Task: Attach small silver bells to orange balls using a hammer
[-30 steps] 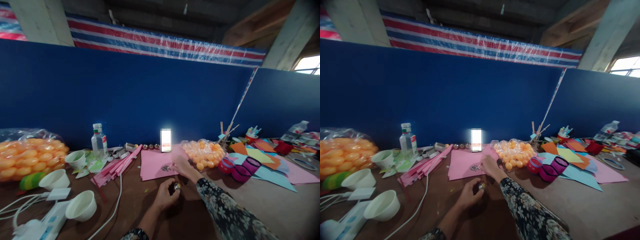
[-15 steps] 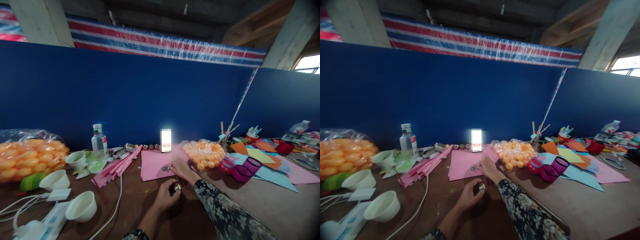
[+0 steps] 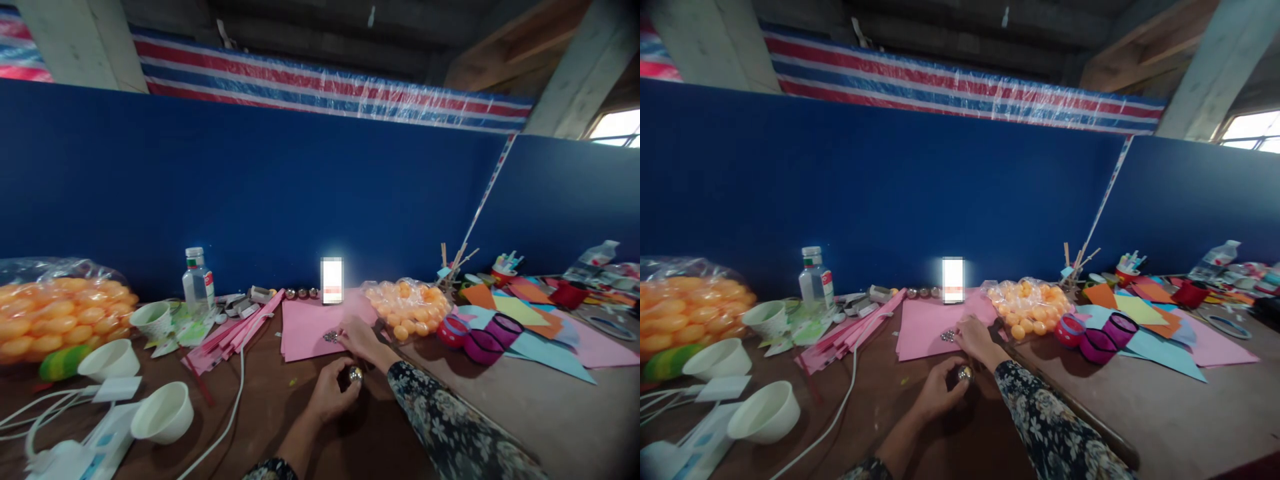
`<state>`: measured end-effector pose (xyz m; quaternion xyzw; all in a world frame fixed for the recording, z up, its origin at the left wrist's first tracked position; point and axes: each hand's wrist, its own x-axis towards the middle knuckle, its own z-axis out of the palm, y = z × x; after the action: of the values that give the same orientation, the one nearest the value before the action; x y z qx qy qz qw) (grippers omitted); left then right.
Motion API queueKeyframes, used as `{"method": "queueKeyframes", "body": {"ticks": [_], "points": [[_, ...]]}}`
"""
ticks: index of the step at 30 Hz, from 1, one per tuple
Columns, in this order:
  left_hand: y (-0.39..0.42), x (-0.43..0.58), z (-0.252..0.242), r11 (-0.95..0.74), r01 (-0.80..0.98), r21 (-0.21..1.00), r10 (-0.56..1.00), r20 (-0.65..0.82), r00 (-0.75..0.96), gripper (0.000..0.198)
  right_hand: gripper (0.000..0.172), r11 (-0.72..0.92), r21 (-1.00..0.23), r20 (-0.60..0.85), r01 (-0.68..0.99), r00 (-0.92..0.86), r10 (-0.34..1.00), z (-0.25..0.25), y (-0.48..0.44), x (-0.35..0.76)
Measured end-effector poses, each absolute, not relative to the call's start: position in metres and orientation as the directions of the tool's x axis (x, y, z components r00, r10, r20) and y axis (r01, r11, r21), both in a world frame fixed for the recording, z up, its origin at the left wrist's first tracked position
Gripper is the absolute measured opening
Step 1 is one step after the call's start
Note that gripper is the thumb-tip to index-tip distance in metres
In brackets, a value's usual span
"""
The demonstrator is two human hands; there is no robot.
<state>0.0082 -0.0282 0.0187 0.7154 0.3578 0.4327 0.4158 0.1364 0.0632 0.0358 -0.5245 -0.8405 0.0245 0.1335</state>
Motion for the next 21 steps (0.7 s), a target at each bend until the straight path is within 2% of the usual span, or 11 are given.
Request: {"method": "queueKeyframes", "body": {"ticks": [13, 21], "points": [[-0.028, 0.0081, 0.0179, -0.406, 0.161, 0.9, 0.869, 0.324, 0.375, 0.023, 0.014, 0.467, -0.176, 0.218, 0.867, -0.428, 0.877, 0.0325, 0.0675, 0.1356], [-0.0275, 0.008, 0.0145, -0.403, 0.172, 0.899, 0.875, 0.323, 0.362, 0.021, 0.018, 0.458, -0.234, 0.254, 0.858, -0.401, 0.88, 0.042, 0.0612, 0.1405]]}}
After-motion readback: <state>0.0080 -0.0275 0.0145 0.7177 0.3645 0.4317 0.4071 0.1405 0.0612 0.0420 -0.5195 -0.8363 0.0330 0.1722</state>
